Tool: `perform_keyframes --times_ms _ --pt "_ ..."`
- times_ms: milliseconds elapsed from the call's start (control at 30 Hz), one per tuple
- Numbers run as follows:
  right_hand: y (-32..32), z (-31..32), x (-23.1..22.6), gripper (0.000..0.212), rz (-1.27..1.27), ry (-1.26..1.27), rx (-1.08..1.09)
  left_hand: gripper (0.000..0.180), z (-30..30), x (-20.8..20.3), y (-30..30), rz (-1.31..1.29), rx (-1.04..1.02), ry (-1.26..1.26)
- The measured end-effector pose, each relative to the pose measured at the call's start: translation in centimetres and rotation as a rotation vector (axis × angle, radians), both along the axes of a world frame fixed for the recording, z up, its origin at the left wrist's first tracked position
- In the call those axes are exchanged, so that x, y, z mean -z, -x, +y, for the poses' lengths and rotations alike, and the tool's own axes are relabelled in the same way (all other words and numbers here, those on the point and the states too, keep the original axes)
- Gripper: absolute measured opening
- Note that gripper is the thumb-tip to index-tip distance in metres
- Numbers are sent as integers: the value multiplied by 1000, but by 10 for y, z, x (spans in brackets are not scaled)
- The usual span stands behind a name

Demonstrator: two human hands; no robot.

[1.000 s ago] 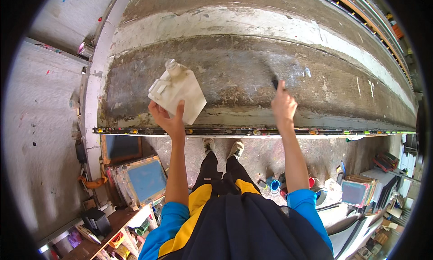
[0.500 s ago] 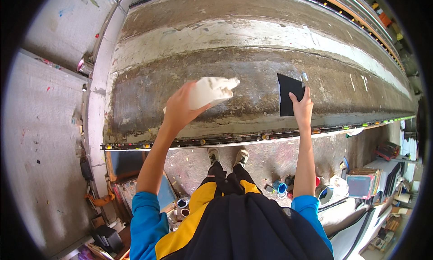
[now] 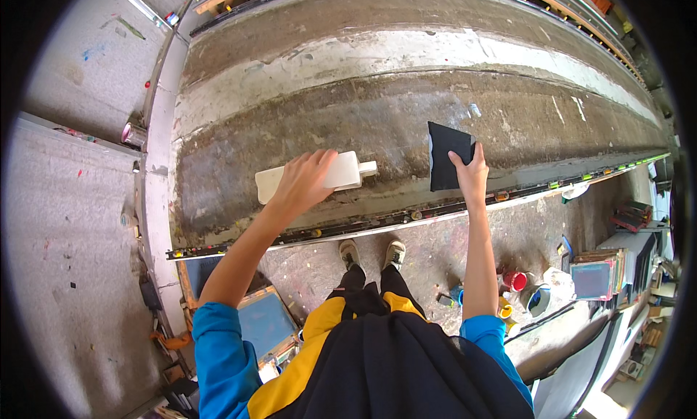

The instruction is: The person repeatedly pours liquid from a white plastic jug onto a large curved boat hull and scrubs the wetted area with a black sanding block. The person moves along the hull, alternating between pouring and scrubbing to treat different sections.

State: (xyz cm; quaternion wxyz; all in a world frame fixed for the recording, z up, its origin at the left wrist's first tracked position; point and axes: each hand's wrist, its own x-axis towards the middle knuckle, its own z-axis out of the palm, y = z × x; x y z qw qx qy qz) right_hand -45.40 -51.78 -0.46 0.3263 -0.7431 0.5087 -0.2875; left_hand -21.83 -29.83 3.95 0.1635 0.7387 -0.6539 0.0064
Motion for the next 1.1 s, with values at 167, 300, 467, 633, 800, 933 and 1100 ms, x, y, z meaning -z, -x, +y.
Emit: perform_keyframes --times_ms 167,300,467,633,800,933,1100 --pt "3 -1 -1 59 -28 -13 -29 47 -5 4 3 -54 -14 -68" --pt "3 0 -2 59 -37 -31 -36 48 -6 4 5 -147 -16 -82" --pt "2 2 0 58 -66 -18 -39 48 -7 4 5 -225 -41 -131" --pt "-1 3 -4 54 -49 -6 -36 49 -3 3 3 -248 -61 -197" --pt "-8 4 -4 54 -75 -8 -60 48 3 12 -2 -333 -106 -262" --pt "-15 7 -3 55 -84 54 -60 40 16 0 -9 -204 -146 -141" --pt "-35 15 0 59 -90 -31 -144 47 47 -17 -13 69 -373 -35"
